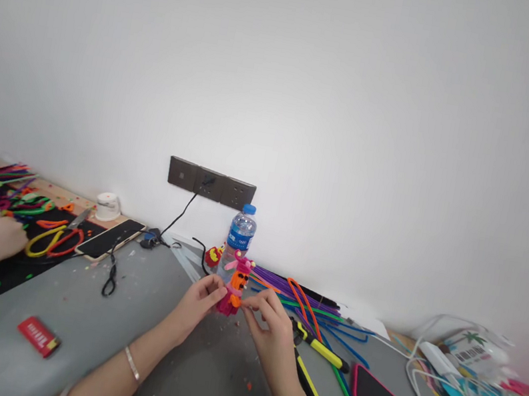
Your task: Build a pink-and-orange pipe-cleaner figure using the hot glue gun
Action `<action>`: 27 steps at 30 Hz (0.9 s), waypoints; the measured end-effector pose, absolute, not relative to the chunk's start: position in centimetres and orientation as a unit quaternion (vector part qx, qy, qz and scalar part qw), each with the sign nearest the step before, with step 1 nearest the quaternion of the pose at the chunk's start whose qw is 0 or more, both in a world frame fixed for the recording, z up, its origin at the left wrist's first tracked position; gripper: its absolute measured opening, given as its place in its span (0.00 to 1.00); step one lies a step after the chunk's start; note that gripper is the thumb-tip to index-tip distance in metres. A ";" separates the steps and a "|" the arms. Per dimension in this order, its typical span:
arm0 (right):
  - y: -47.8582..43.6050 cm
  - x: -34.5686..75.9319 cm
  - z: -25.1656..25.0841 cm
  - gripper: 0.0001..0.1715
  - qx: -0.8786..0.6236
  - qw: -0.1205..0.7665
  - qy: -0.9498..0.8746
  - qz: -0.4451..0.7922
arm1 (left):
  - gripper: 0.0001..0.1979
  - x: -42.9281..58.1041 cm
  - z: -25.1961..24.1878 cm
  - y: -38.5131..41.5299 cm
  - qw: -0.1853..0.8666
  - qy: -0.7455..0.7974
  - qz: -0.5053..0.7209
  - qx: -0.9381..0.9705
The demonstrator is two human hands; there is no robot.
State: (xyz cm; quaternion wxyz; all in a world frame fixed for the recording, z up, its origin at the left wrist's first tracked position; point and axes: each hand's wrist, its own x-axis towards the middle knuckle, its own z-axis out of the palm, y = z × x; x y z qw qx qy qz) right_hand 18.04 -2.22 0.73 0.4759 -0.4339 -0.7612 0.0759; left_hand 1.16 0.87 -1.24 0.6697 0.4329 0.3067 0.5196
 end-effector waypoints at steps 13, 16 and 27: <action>-2.5 17.6 1.1 0.06 -0.430 0.516 -0.734 0.100 | 0.17 1.2 -1.4 1.0 0.663 0.307 0.538 0.420; -2.5 17.5 0.9 0.06 -0.432 0.515 -0.733 0.102 | 0.16 1.2 -1.5 0.9 0.659 0.305 0.541 0.425; -2.4 17.6 0.6 0.03 -0.439 0.505 -0.736 0.103 | 0.14 1.1 -1.9 1.0 0.655 0.296 0.534 0.444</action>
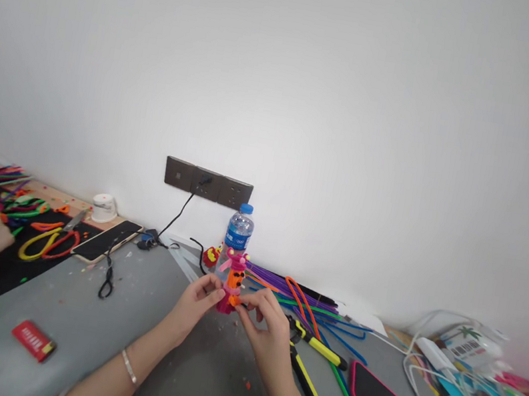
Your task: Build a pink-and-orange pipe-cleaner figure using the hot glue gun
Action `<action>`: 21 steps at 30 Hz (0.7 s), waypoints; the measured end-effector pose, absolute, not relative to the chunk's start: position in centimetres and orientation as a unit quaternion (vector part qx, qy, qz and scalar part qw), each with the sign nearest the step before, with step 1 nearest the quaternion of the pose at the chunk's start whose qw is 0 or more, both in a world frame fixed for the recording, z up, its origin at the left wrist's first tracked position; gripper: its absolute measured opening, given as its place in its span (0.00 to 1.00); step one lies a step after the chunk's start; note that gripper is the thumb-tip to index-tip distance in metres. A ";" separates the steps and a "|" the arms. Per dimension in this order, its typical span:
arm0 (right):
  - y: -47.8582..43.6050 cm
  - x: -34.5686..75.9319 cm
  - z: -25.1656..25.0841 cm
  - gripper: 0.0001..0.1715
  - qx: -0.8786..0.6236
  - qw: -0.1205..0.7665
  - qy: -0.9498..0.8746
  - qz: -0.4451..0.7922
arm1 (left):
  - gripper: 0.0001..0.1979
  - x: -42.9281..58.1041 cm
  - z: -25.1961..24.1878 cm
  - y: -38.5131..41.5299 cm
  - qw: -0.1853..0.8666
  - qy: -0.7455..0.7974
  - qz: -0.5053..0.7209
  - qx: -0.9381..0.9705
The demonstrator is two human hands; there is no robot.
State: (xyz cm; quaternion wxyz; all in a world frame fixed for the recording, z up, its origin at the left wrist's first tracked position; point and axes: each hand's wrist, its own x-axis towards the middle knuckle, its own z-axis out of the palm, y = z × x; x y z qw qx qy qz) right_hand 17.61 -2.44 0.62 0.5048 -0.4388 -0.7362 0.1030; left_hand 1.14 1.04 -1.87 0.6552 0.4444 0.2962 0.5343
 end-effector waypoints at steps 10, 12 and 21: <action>-2.5 17.5 0.8 0.02 -0.426 0.513 -0.739 0.097 | 0.15 1.1 -2.1 1.1 0.643 0.300 0.540 0.452; -2.6 17.6 1.0 0.02 -0.424 0.518 -0.737 0.096 | 0.15 1.1 -2.2 1.2 0.639 0.297 0.546 0.453; -2.4 17.2 0.5 0.05 -0.416 0.520 -0.740 0.095 | 0.15 1.2 -2.0 1.1 0.647 0.277 0.550 0.449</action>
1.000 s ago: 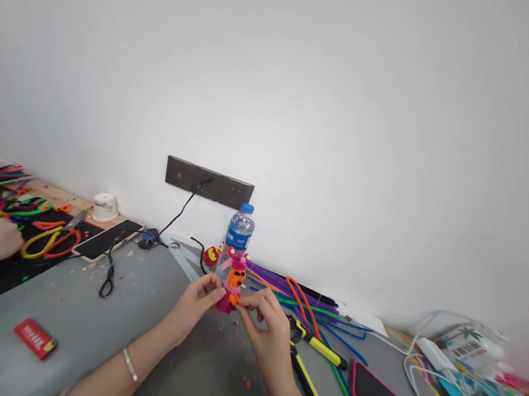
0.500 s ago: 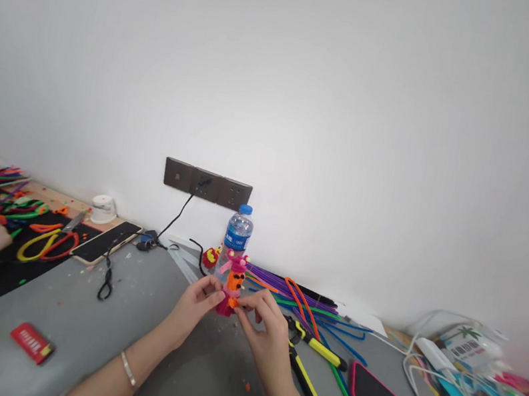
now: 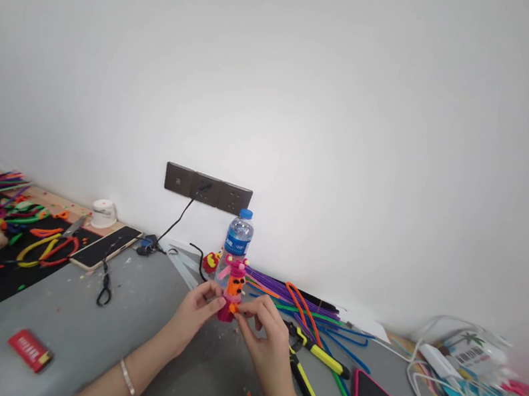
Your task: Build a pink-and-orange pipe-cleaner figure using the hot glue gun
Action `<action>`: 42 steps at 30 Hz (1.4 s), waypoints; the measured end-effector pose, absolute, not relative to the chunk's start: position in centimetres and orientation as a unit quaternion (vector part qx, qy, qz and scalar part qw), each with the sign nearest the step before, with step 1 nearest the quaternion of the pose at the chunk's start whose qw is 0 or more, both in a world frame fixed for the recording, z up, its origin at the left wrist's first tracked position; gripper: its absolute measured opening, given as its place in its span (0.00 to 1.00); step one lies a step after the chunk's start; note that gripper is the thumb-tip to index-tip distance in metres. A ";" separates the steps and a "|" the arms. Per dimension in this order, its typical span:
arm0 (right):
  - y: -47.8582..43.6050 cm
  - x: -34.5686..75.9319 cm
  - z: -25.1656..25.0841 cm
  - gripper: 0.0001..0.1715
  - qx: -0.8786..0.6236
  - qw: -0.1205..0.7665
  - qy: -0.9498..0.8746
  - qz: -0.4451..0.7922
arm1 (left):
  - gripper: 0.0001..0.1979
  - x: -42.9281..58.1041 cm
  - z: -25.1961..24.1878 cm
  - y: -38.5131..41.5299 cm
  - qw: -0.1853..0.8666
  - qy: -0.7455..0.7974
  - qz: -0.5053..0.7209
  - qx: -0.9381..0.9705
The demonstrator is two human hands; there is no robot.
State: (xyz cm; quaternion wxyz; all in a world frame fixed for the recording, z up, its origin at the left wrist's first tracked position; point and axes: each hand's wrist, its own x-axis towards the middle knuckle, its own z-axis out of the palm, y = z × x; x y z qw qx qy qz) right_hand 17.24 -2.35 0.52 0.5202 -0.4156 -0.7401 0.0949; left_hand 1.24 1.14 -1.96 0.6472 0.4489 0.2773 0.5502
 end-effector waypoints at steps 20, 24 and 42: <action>-2.2 17.3 0.0 0.06 -0.422 0.516 -0.737 0.109 | 0.15 1.4 -1.8 1.0 0.654 0.280 0.548 0.439; -2.3 17.4 0.2 0.05 -0.420 0.521 -0.735 0.108 | 0.14 1.3 -1.9 1.1 0.647 0.284 0.555 0.439; -2.5 17.2 0.4 0.02 -0.438 0.514 -0.733 0.084 | 0.15 1.3 -2.0 1.3 0.636 0.296 0.569 0.429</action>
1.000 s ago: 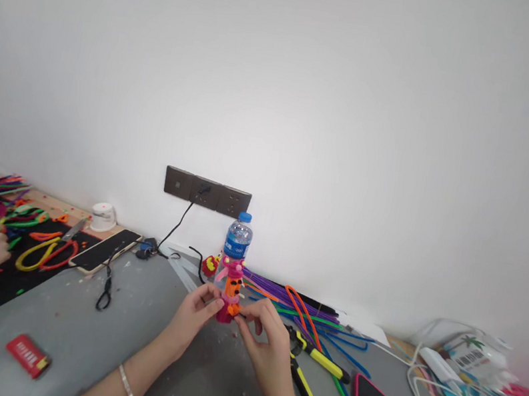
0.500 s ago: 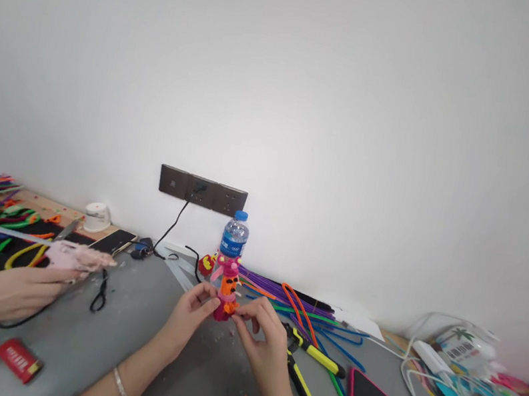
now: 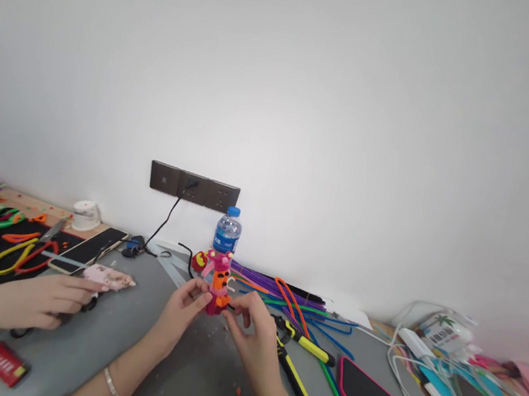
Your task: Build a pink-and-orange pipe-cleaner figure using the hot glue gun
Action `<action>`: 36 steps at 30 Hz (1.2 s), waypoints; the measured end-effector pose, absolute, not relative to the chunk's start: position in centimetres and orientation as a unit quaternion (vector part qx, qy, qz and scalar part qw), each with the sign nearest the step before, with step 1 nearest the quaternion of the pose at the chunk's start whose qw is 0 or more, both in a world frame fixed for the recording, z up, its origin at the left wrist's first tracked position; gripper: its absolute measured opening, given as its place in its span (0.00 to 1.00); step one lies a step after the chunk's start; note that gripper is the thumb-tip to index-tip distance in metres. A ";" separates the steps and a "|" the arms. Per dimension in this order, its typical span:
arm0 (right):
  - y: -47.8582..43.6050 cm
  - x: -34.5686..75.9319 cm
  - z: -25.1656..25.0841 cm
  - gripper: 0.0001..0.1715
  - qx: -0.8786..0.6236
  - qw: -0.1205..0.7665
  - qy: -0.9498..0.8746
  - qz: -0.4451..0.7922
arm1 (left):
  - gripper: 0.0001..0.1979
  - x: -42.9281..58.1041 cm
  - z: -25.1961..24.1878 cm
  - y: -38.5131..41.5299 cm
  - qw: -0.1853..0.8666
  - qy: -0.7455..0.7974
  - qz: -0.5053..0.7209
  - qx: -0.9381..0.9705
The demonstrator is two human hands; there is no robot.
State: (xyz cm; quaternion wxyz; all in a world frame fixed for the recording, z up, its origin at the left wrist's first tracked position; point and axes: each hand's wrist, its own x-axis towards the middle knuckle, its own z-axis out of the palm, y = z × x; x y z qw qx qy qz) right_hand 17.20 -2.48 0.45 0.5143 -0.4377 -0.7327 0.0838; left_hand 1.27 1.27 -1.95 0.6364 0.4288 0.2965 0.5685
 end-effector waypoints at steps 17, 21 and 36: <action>-2.5 17.2 0.4 0.05 -0.435 0.519 -0.730 0.092 | 0.15 1.2 -1.8 1.2 0.634 0.299 0.572 0.426; -2.5 17.0 0.5 0.07 -0.431 0.516 -0.735 0.096 | 0.13 1.2 -2.2 1.3 0.631 0.274 0.563 0.457; -1.3 17.7 -1.0 0.15 -0.454 0.619 -0.583 0.266 | 0.20 1.3 -2.1 1.3 0.694 0.289 0.557 0.353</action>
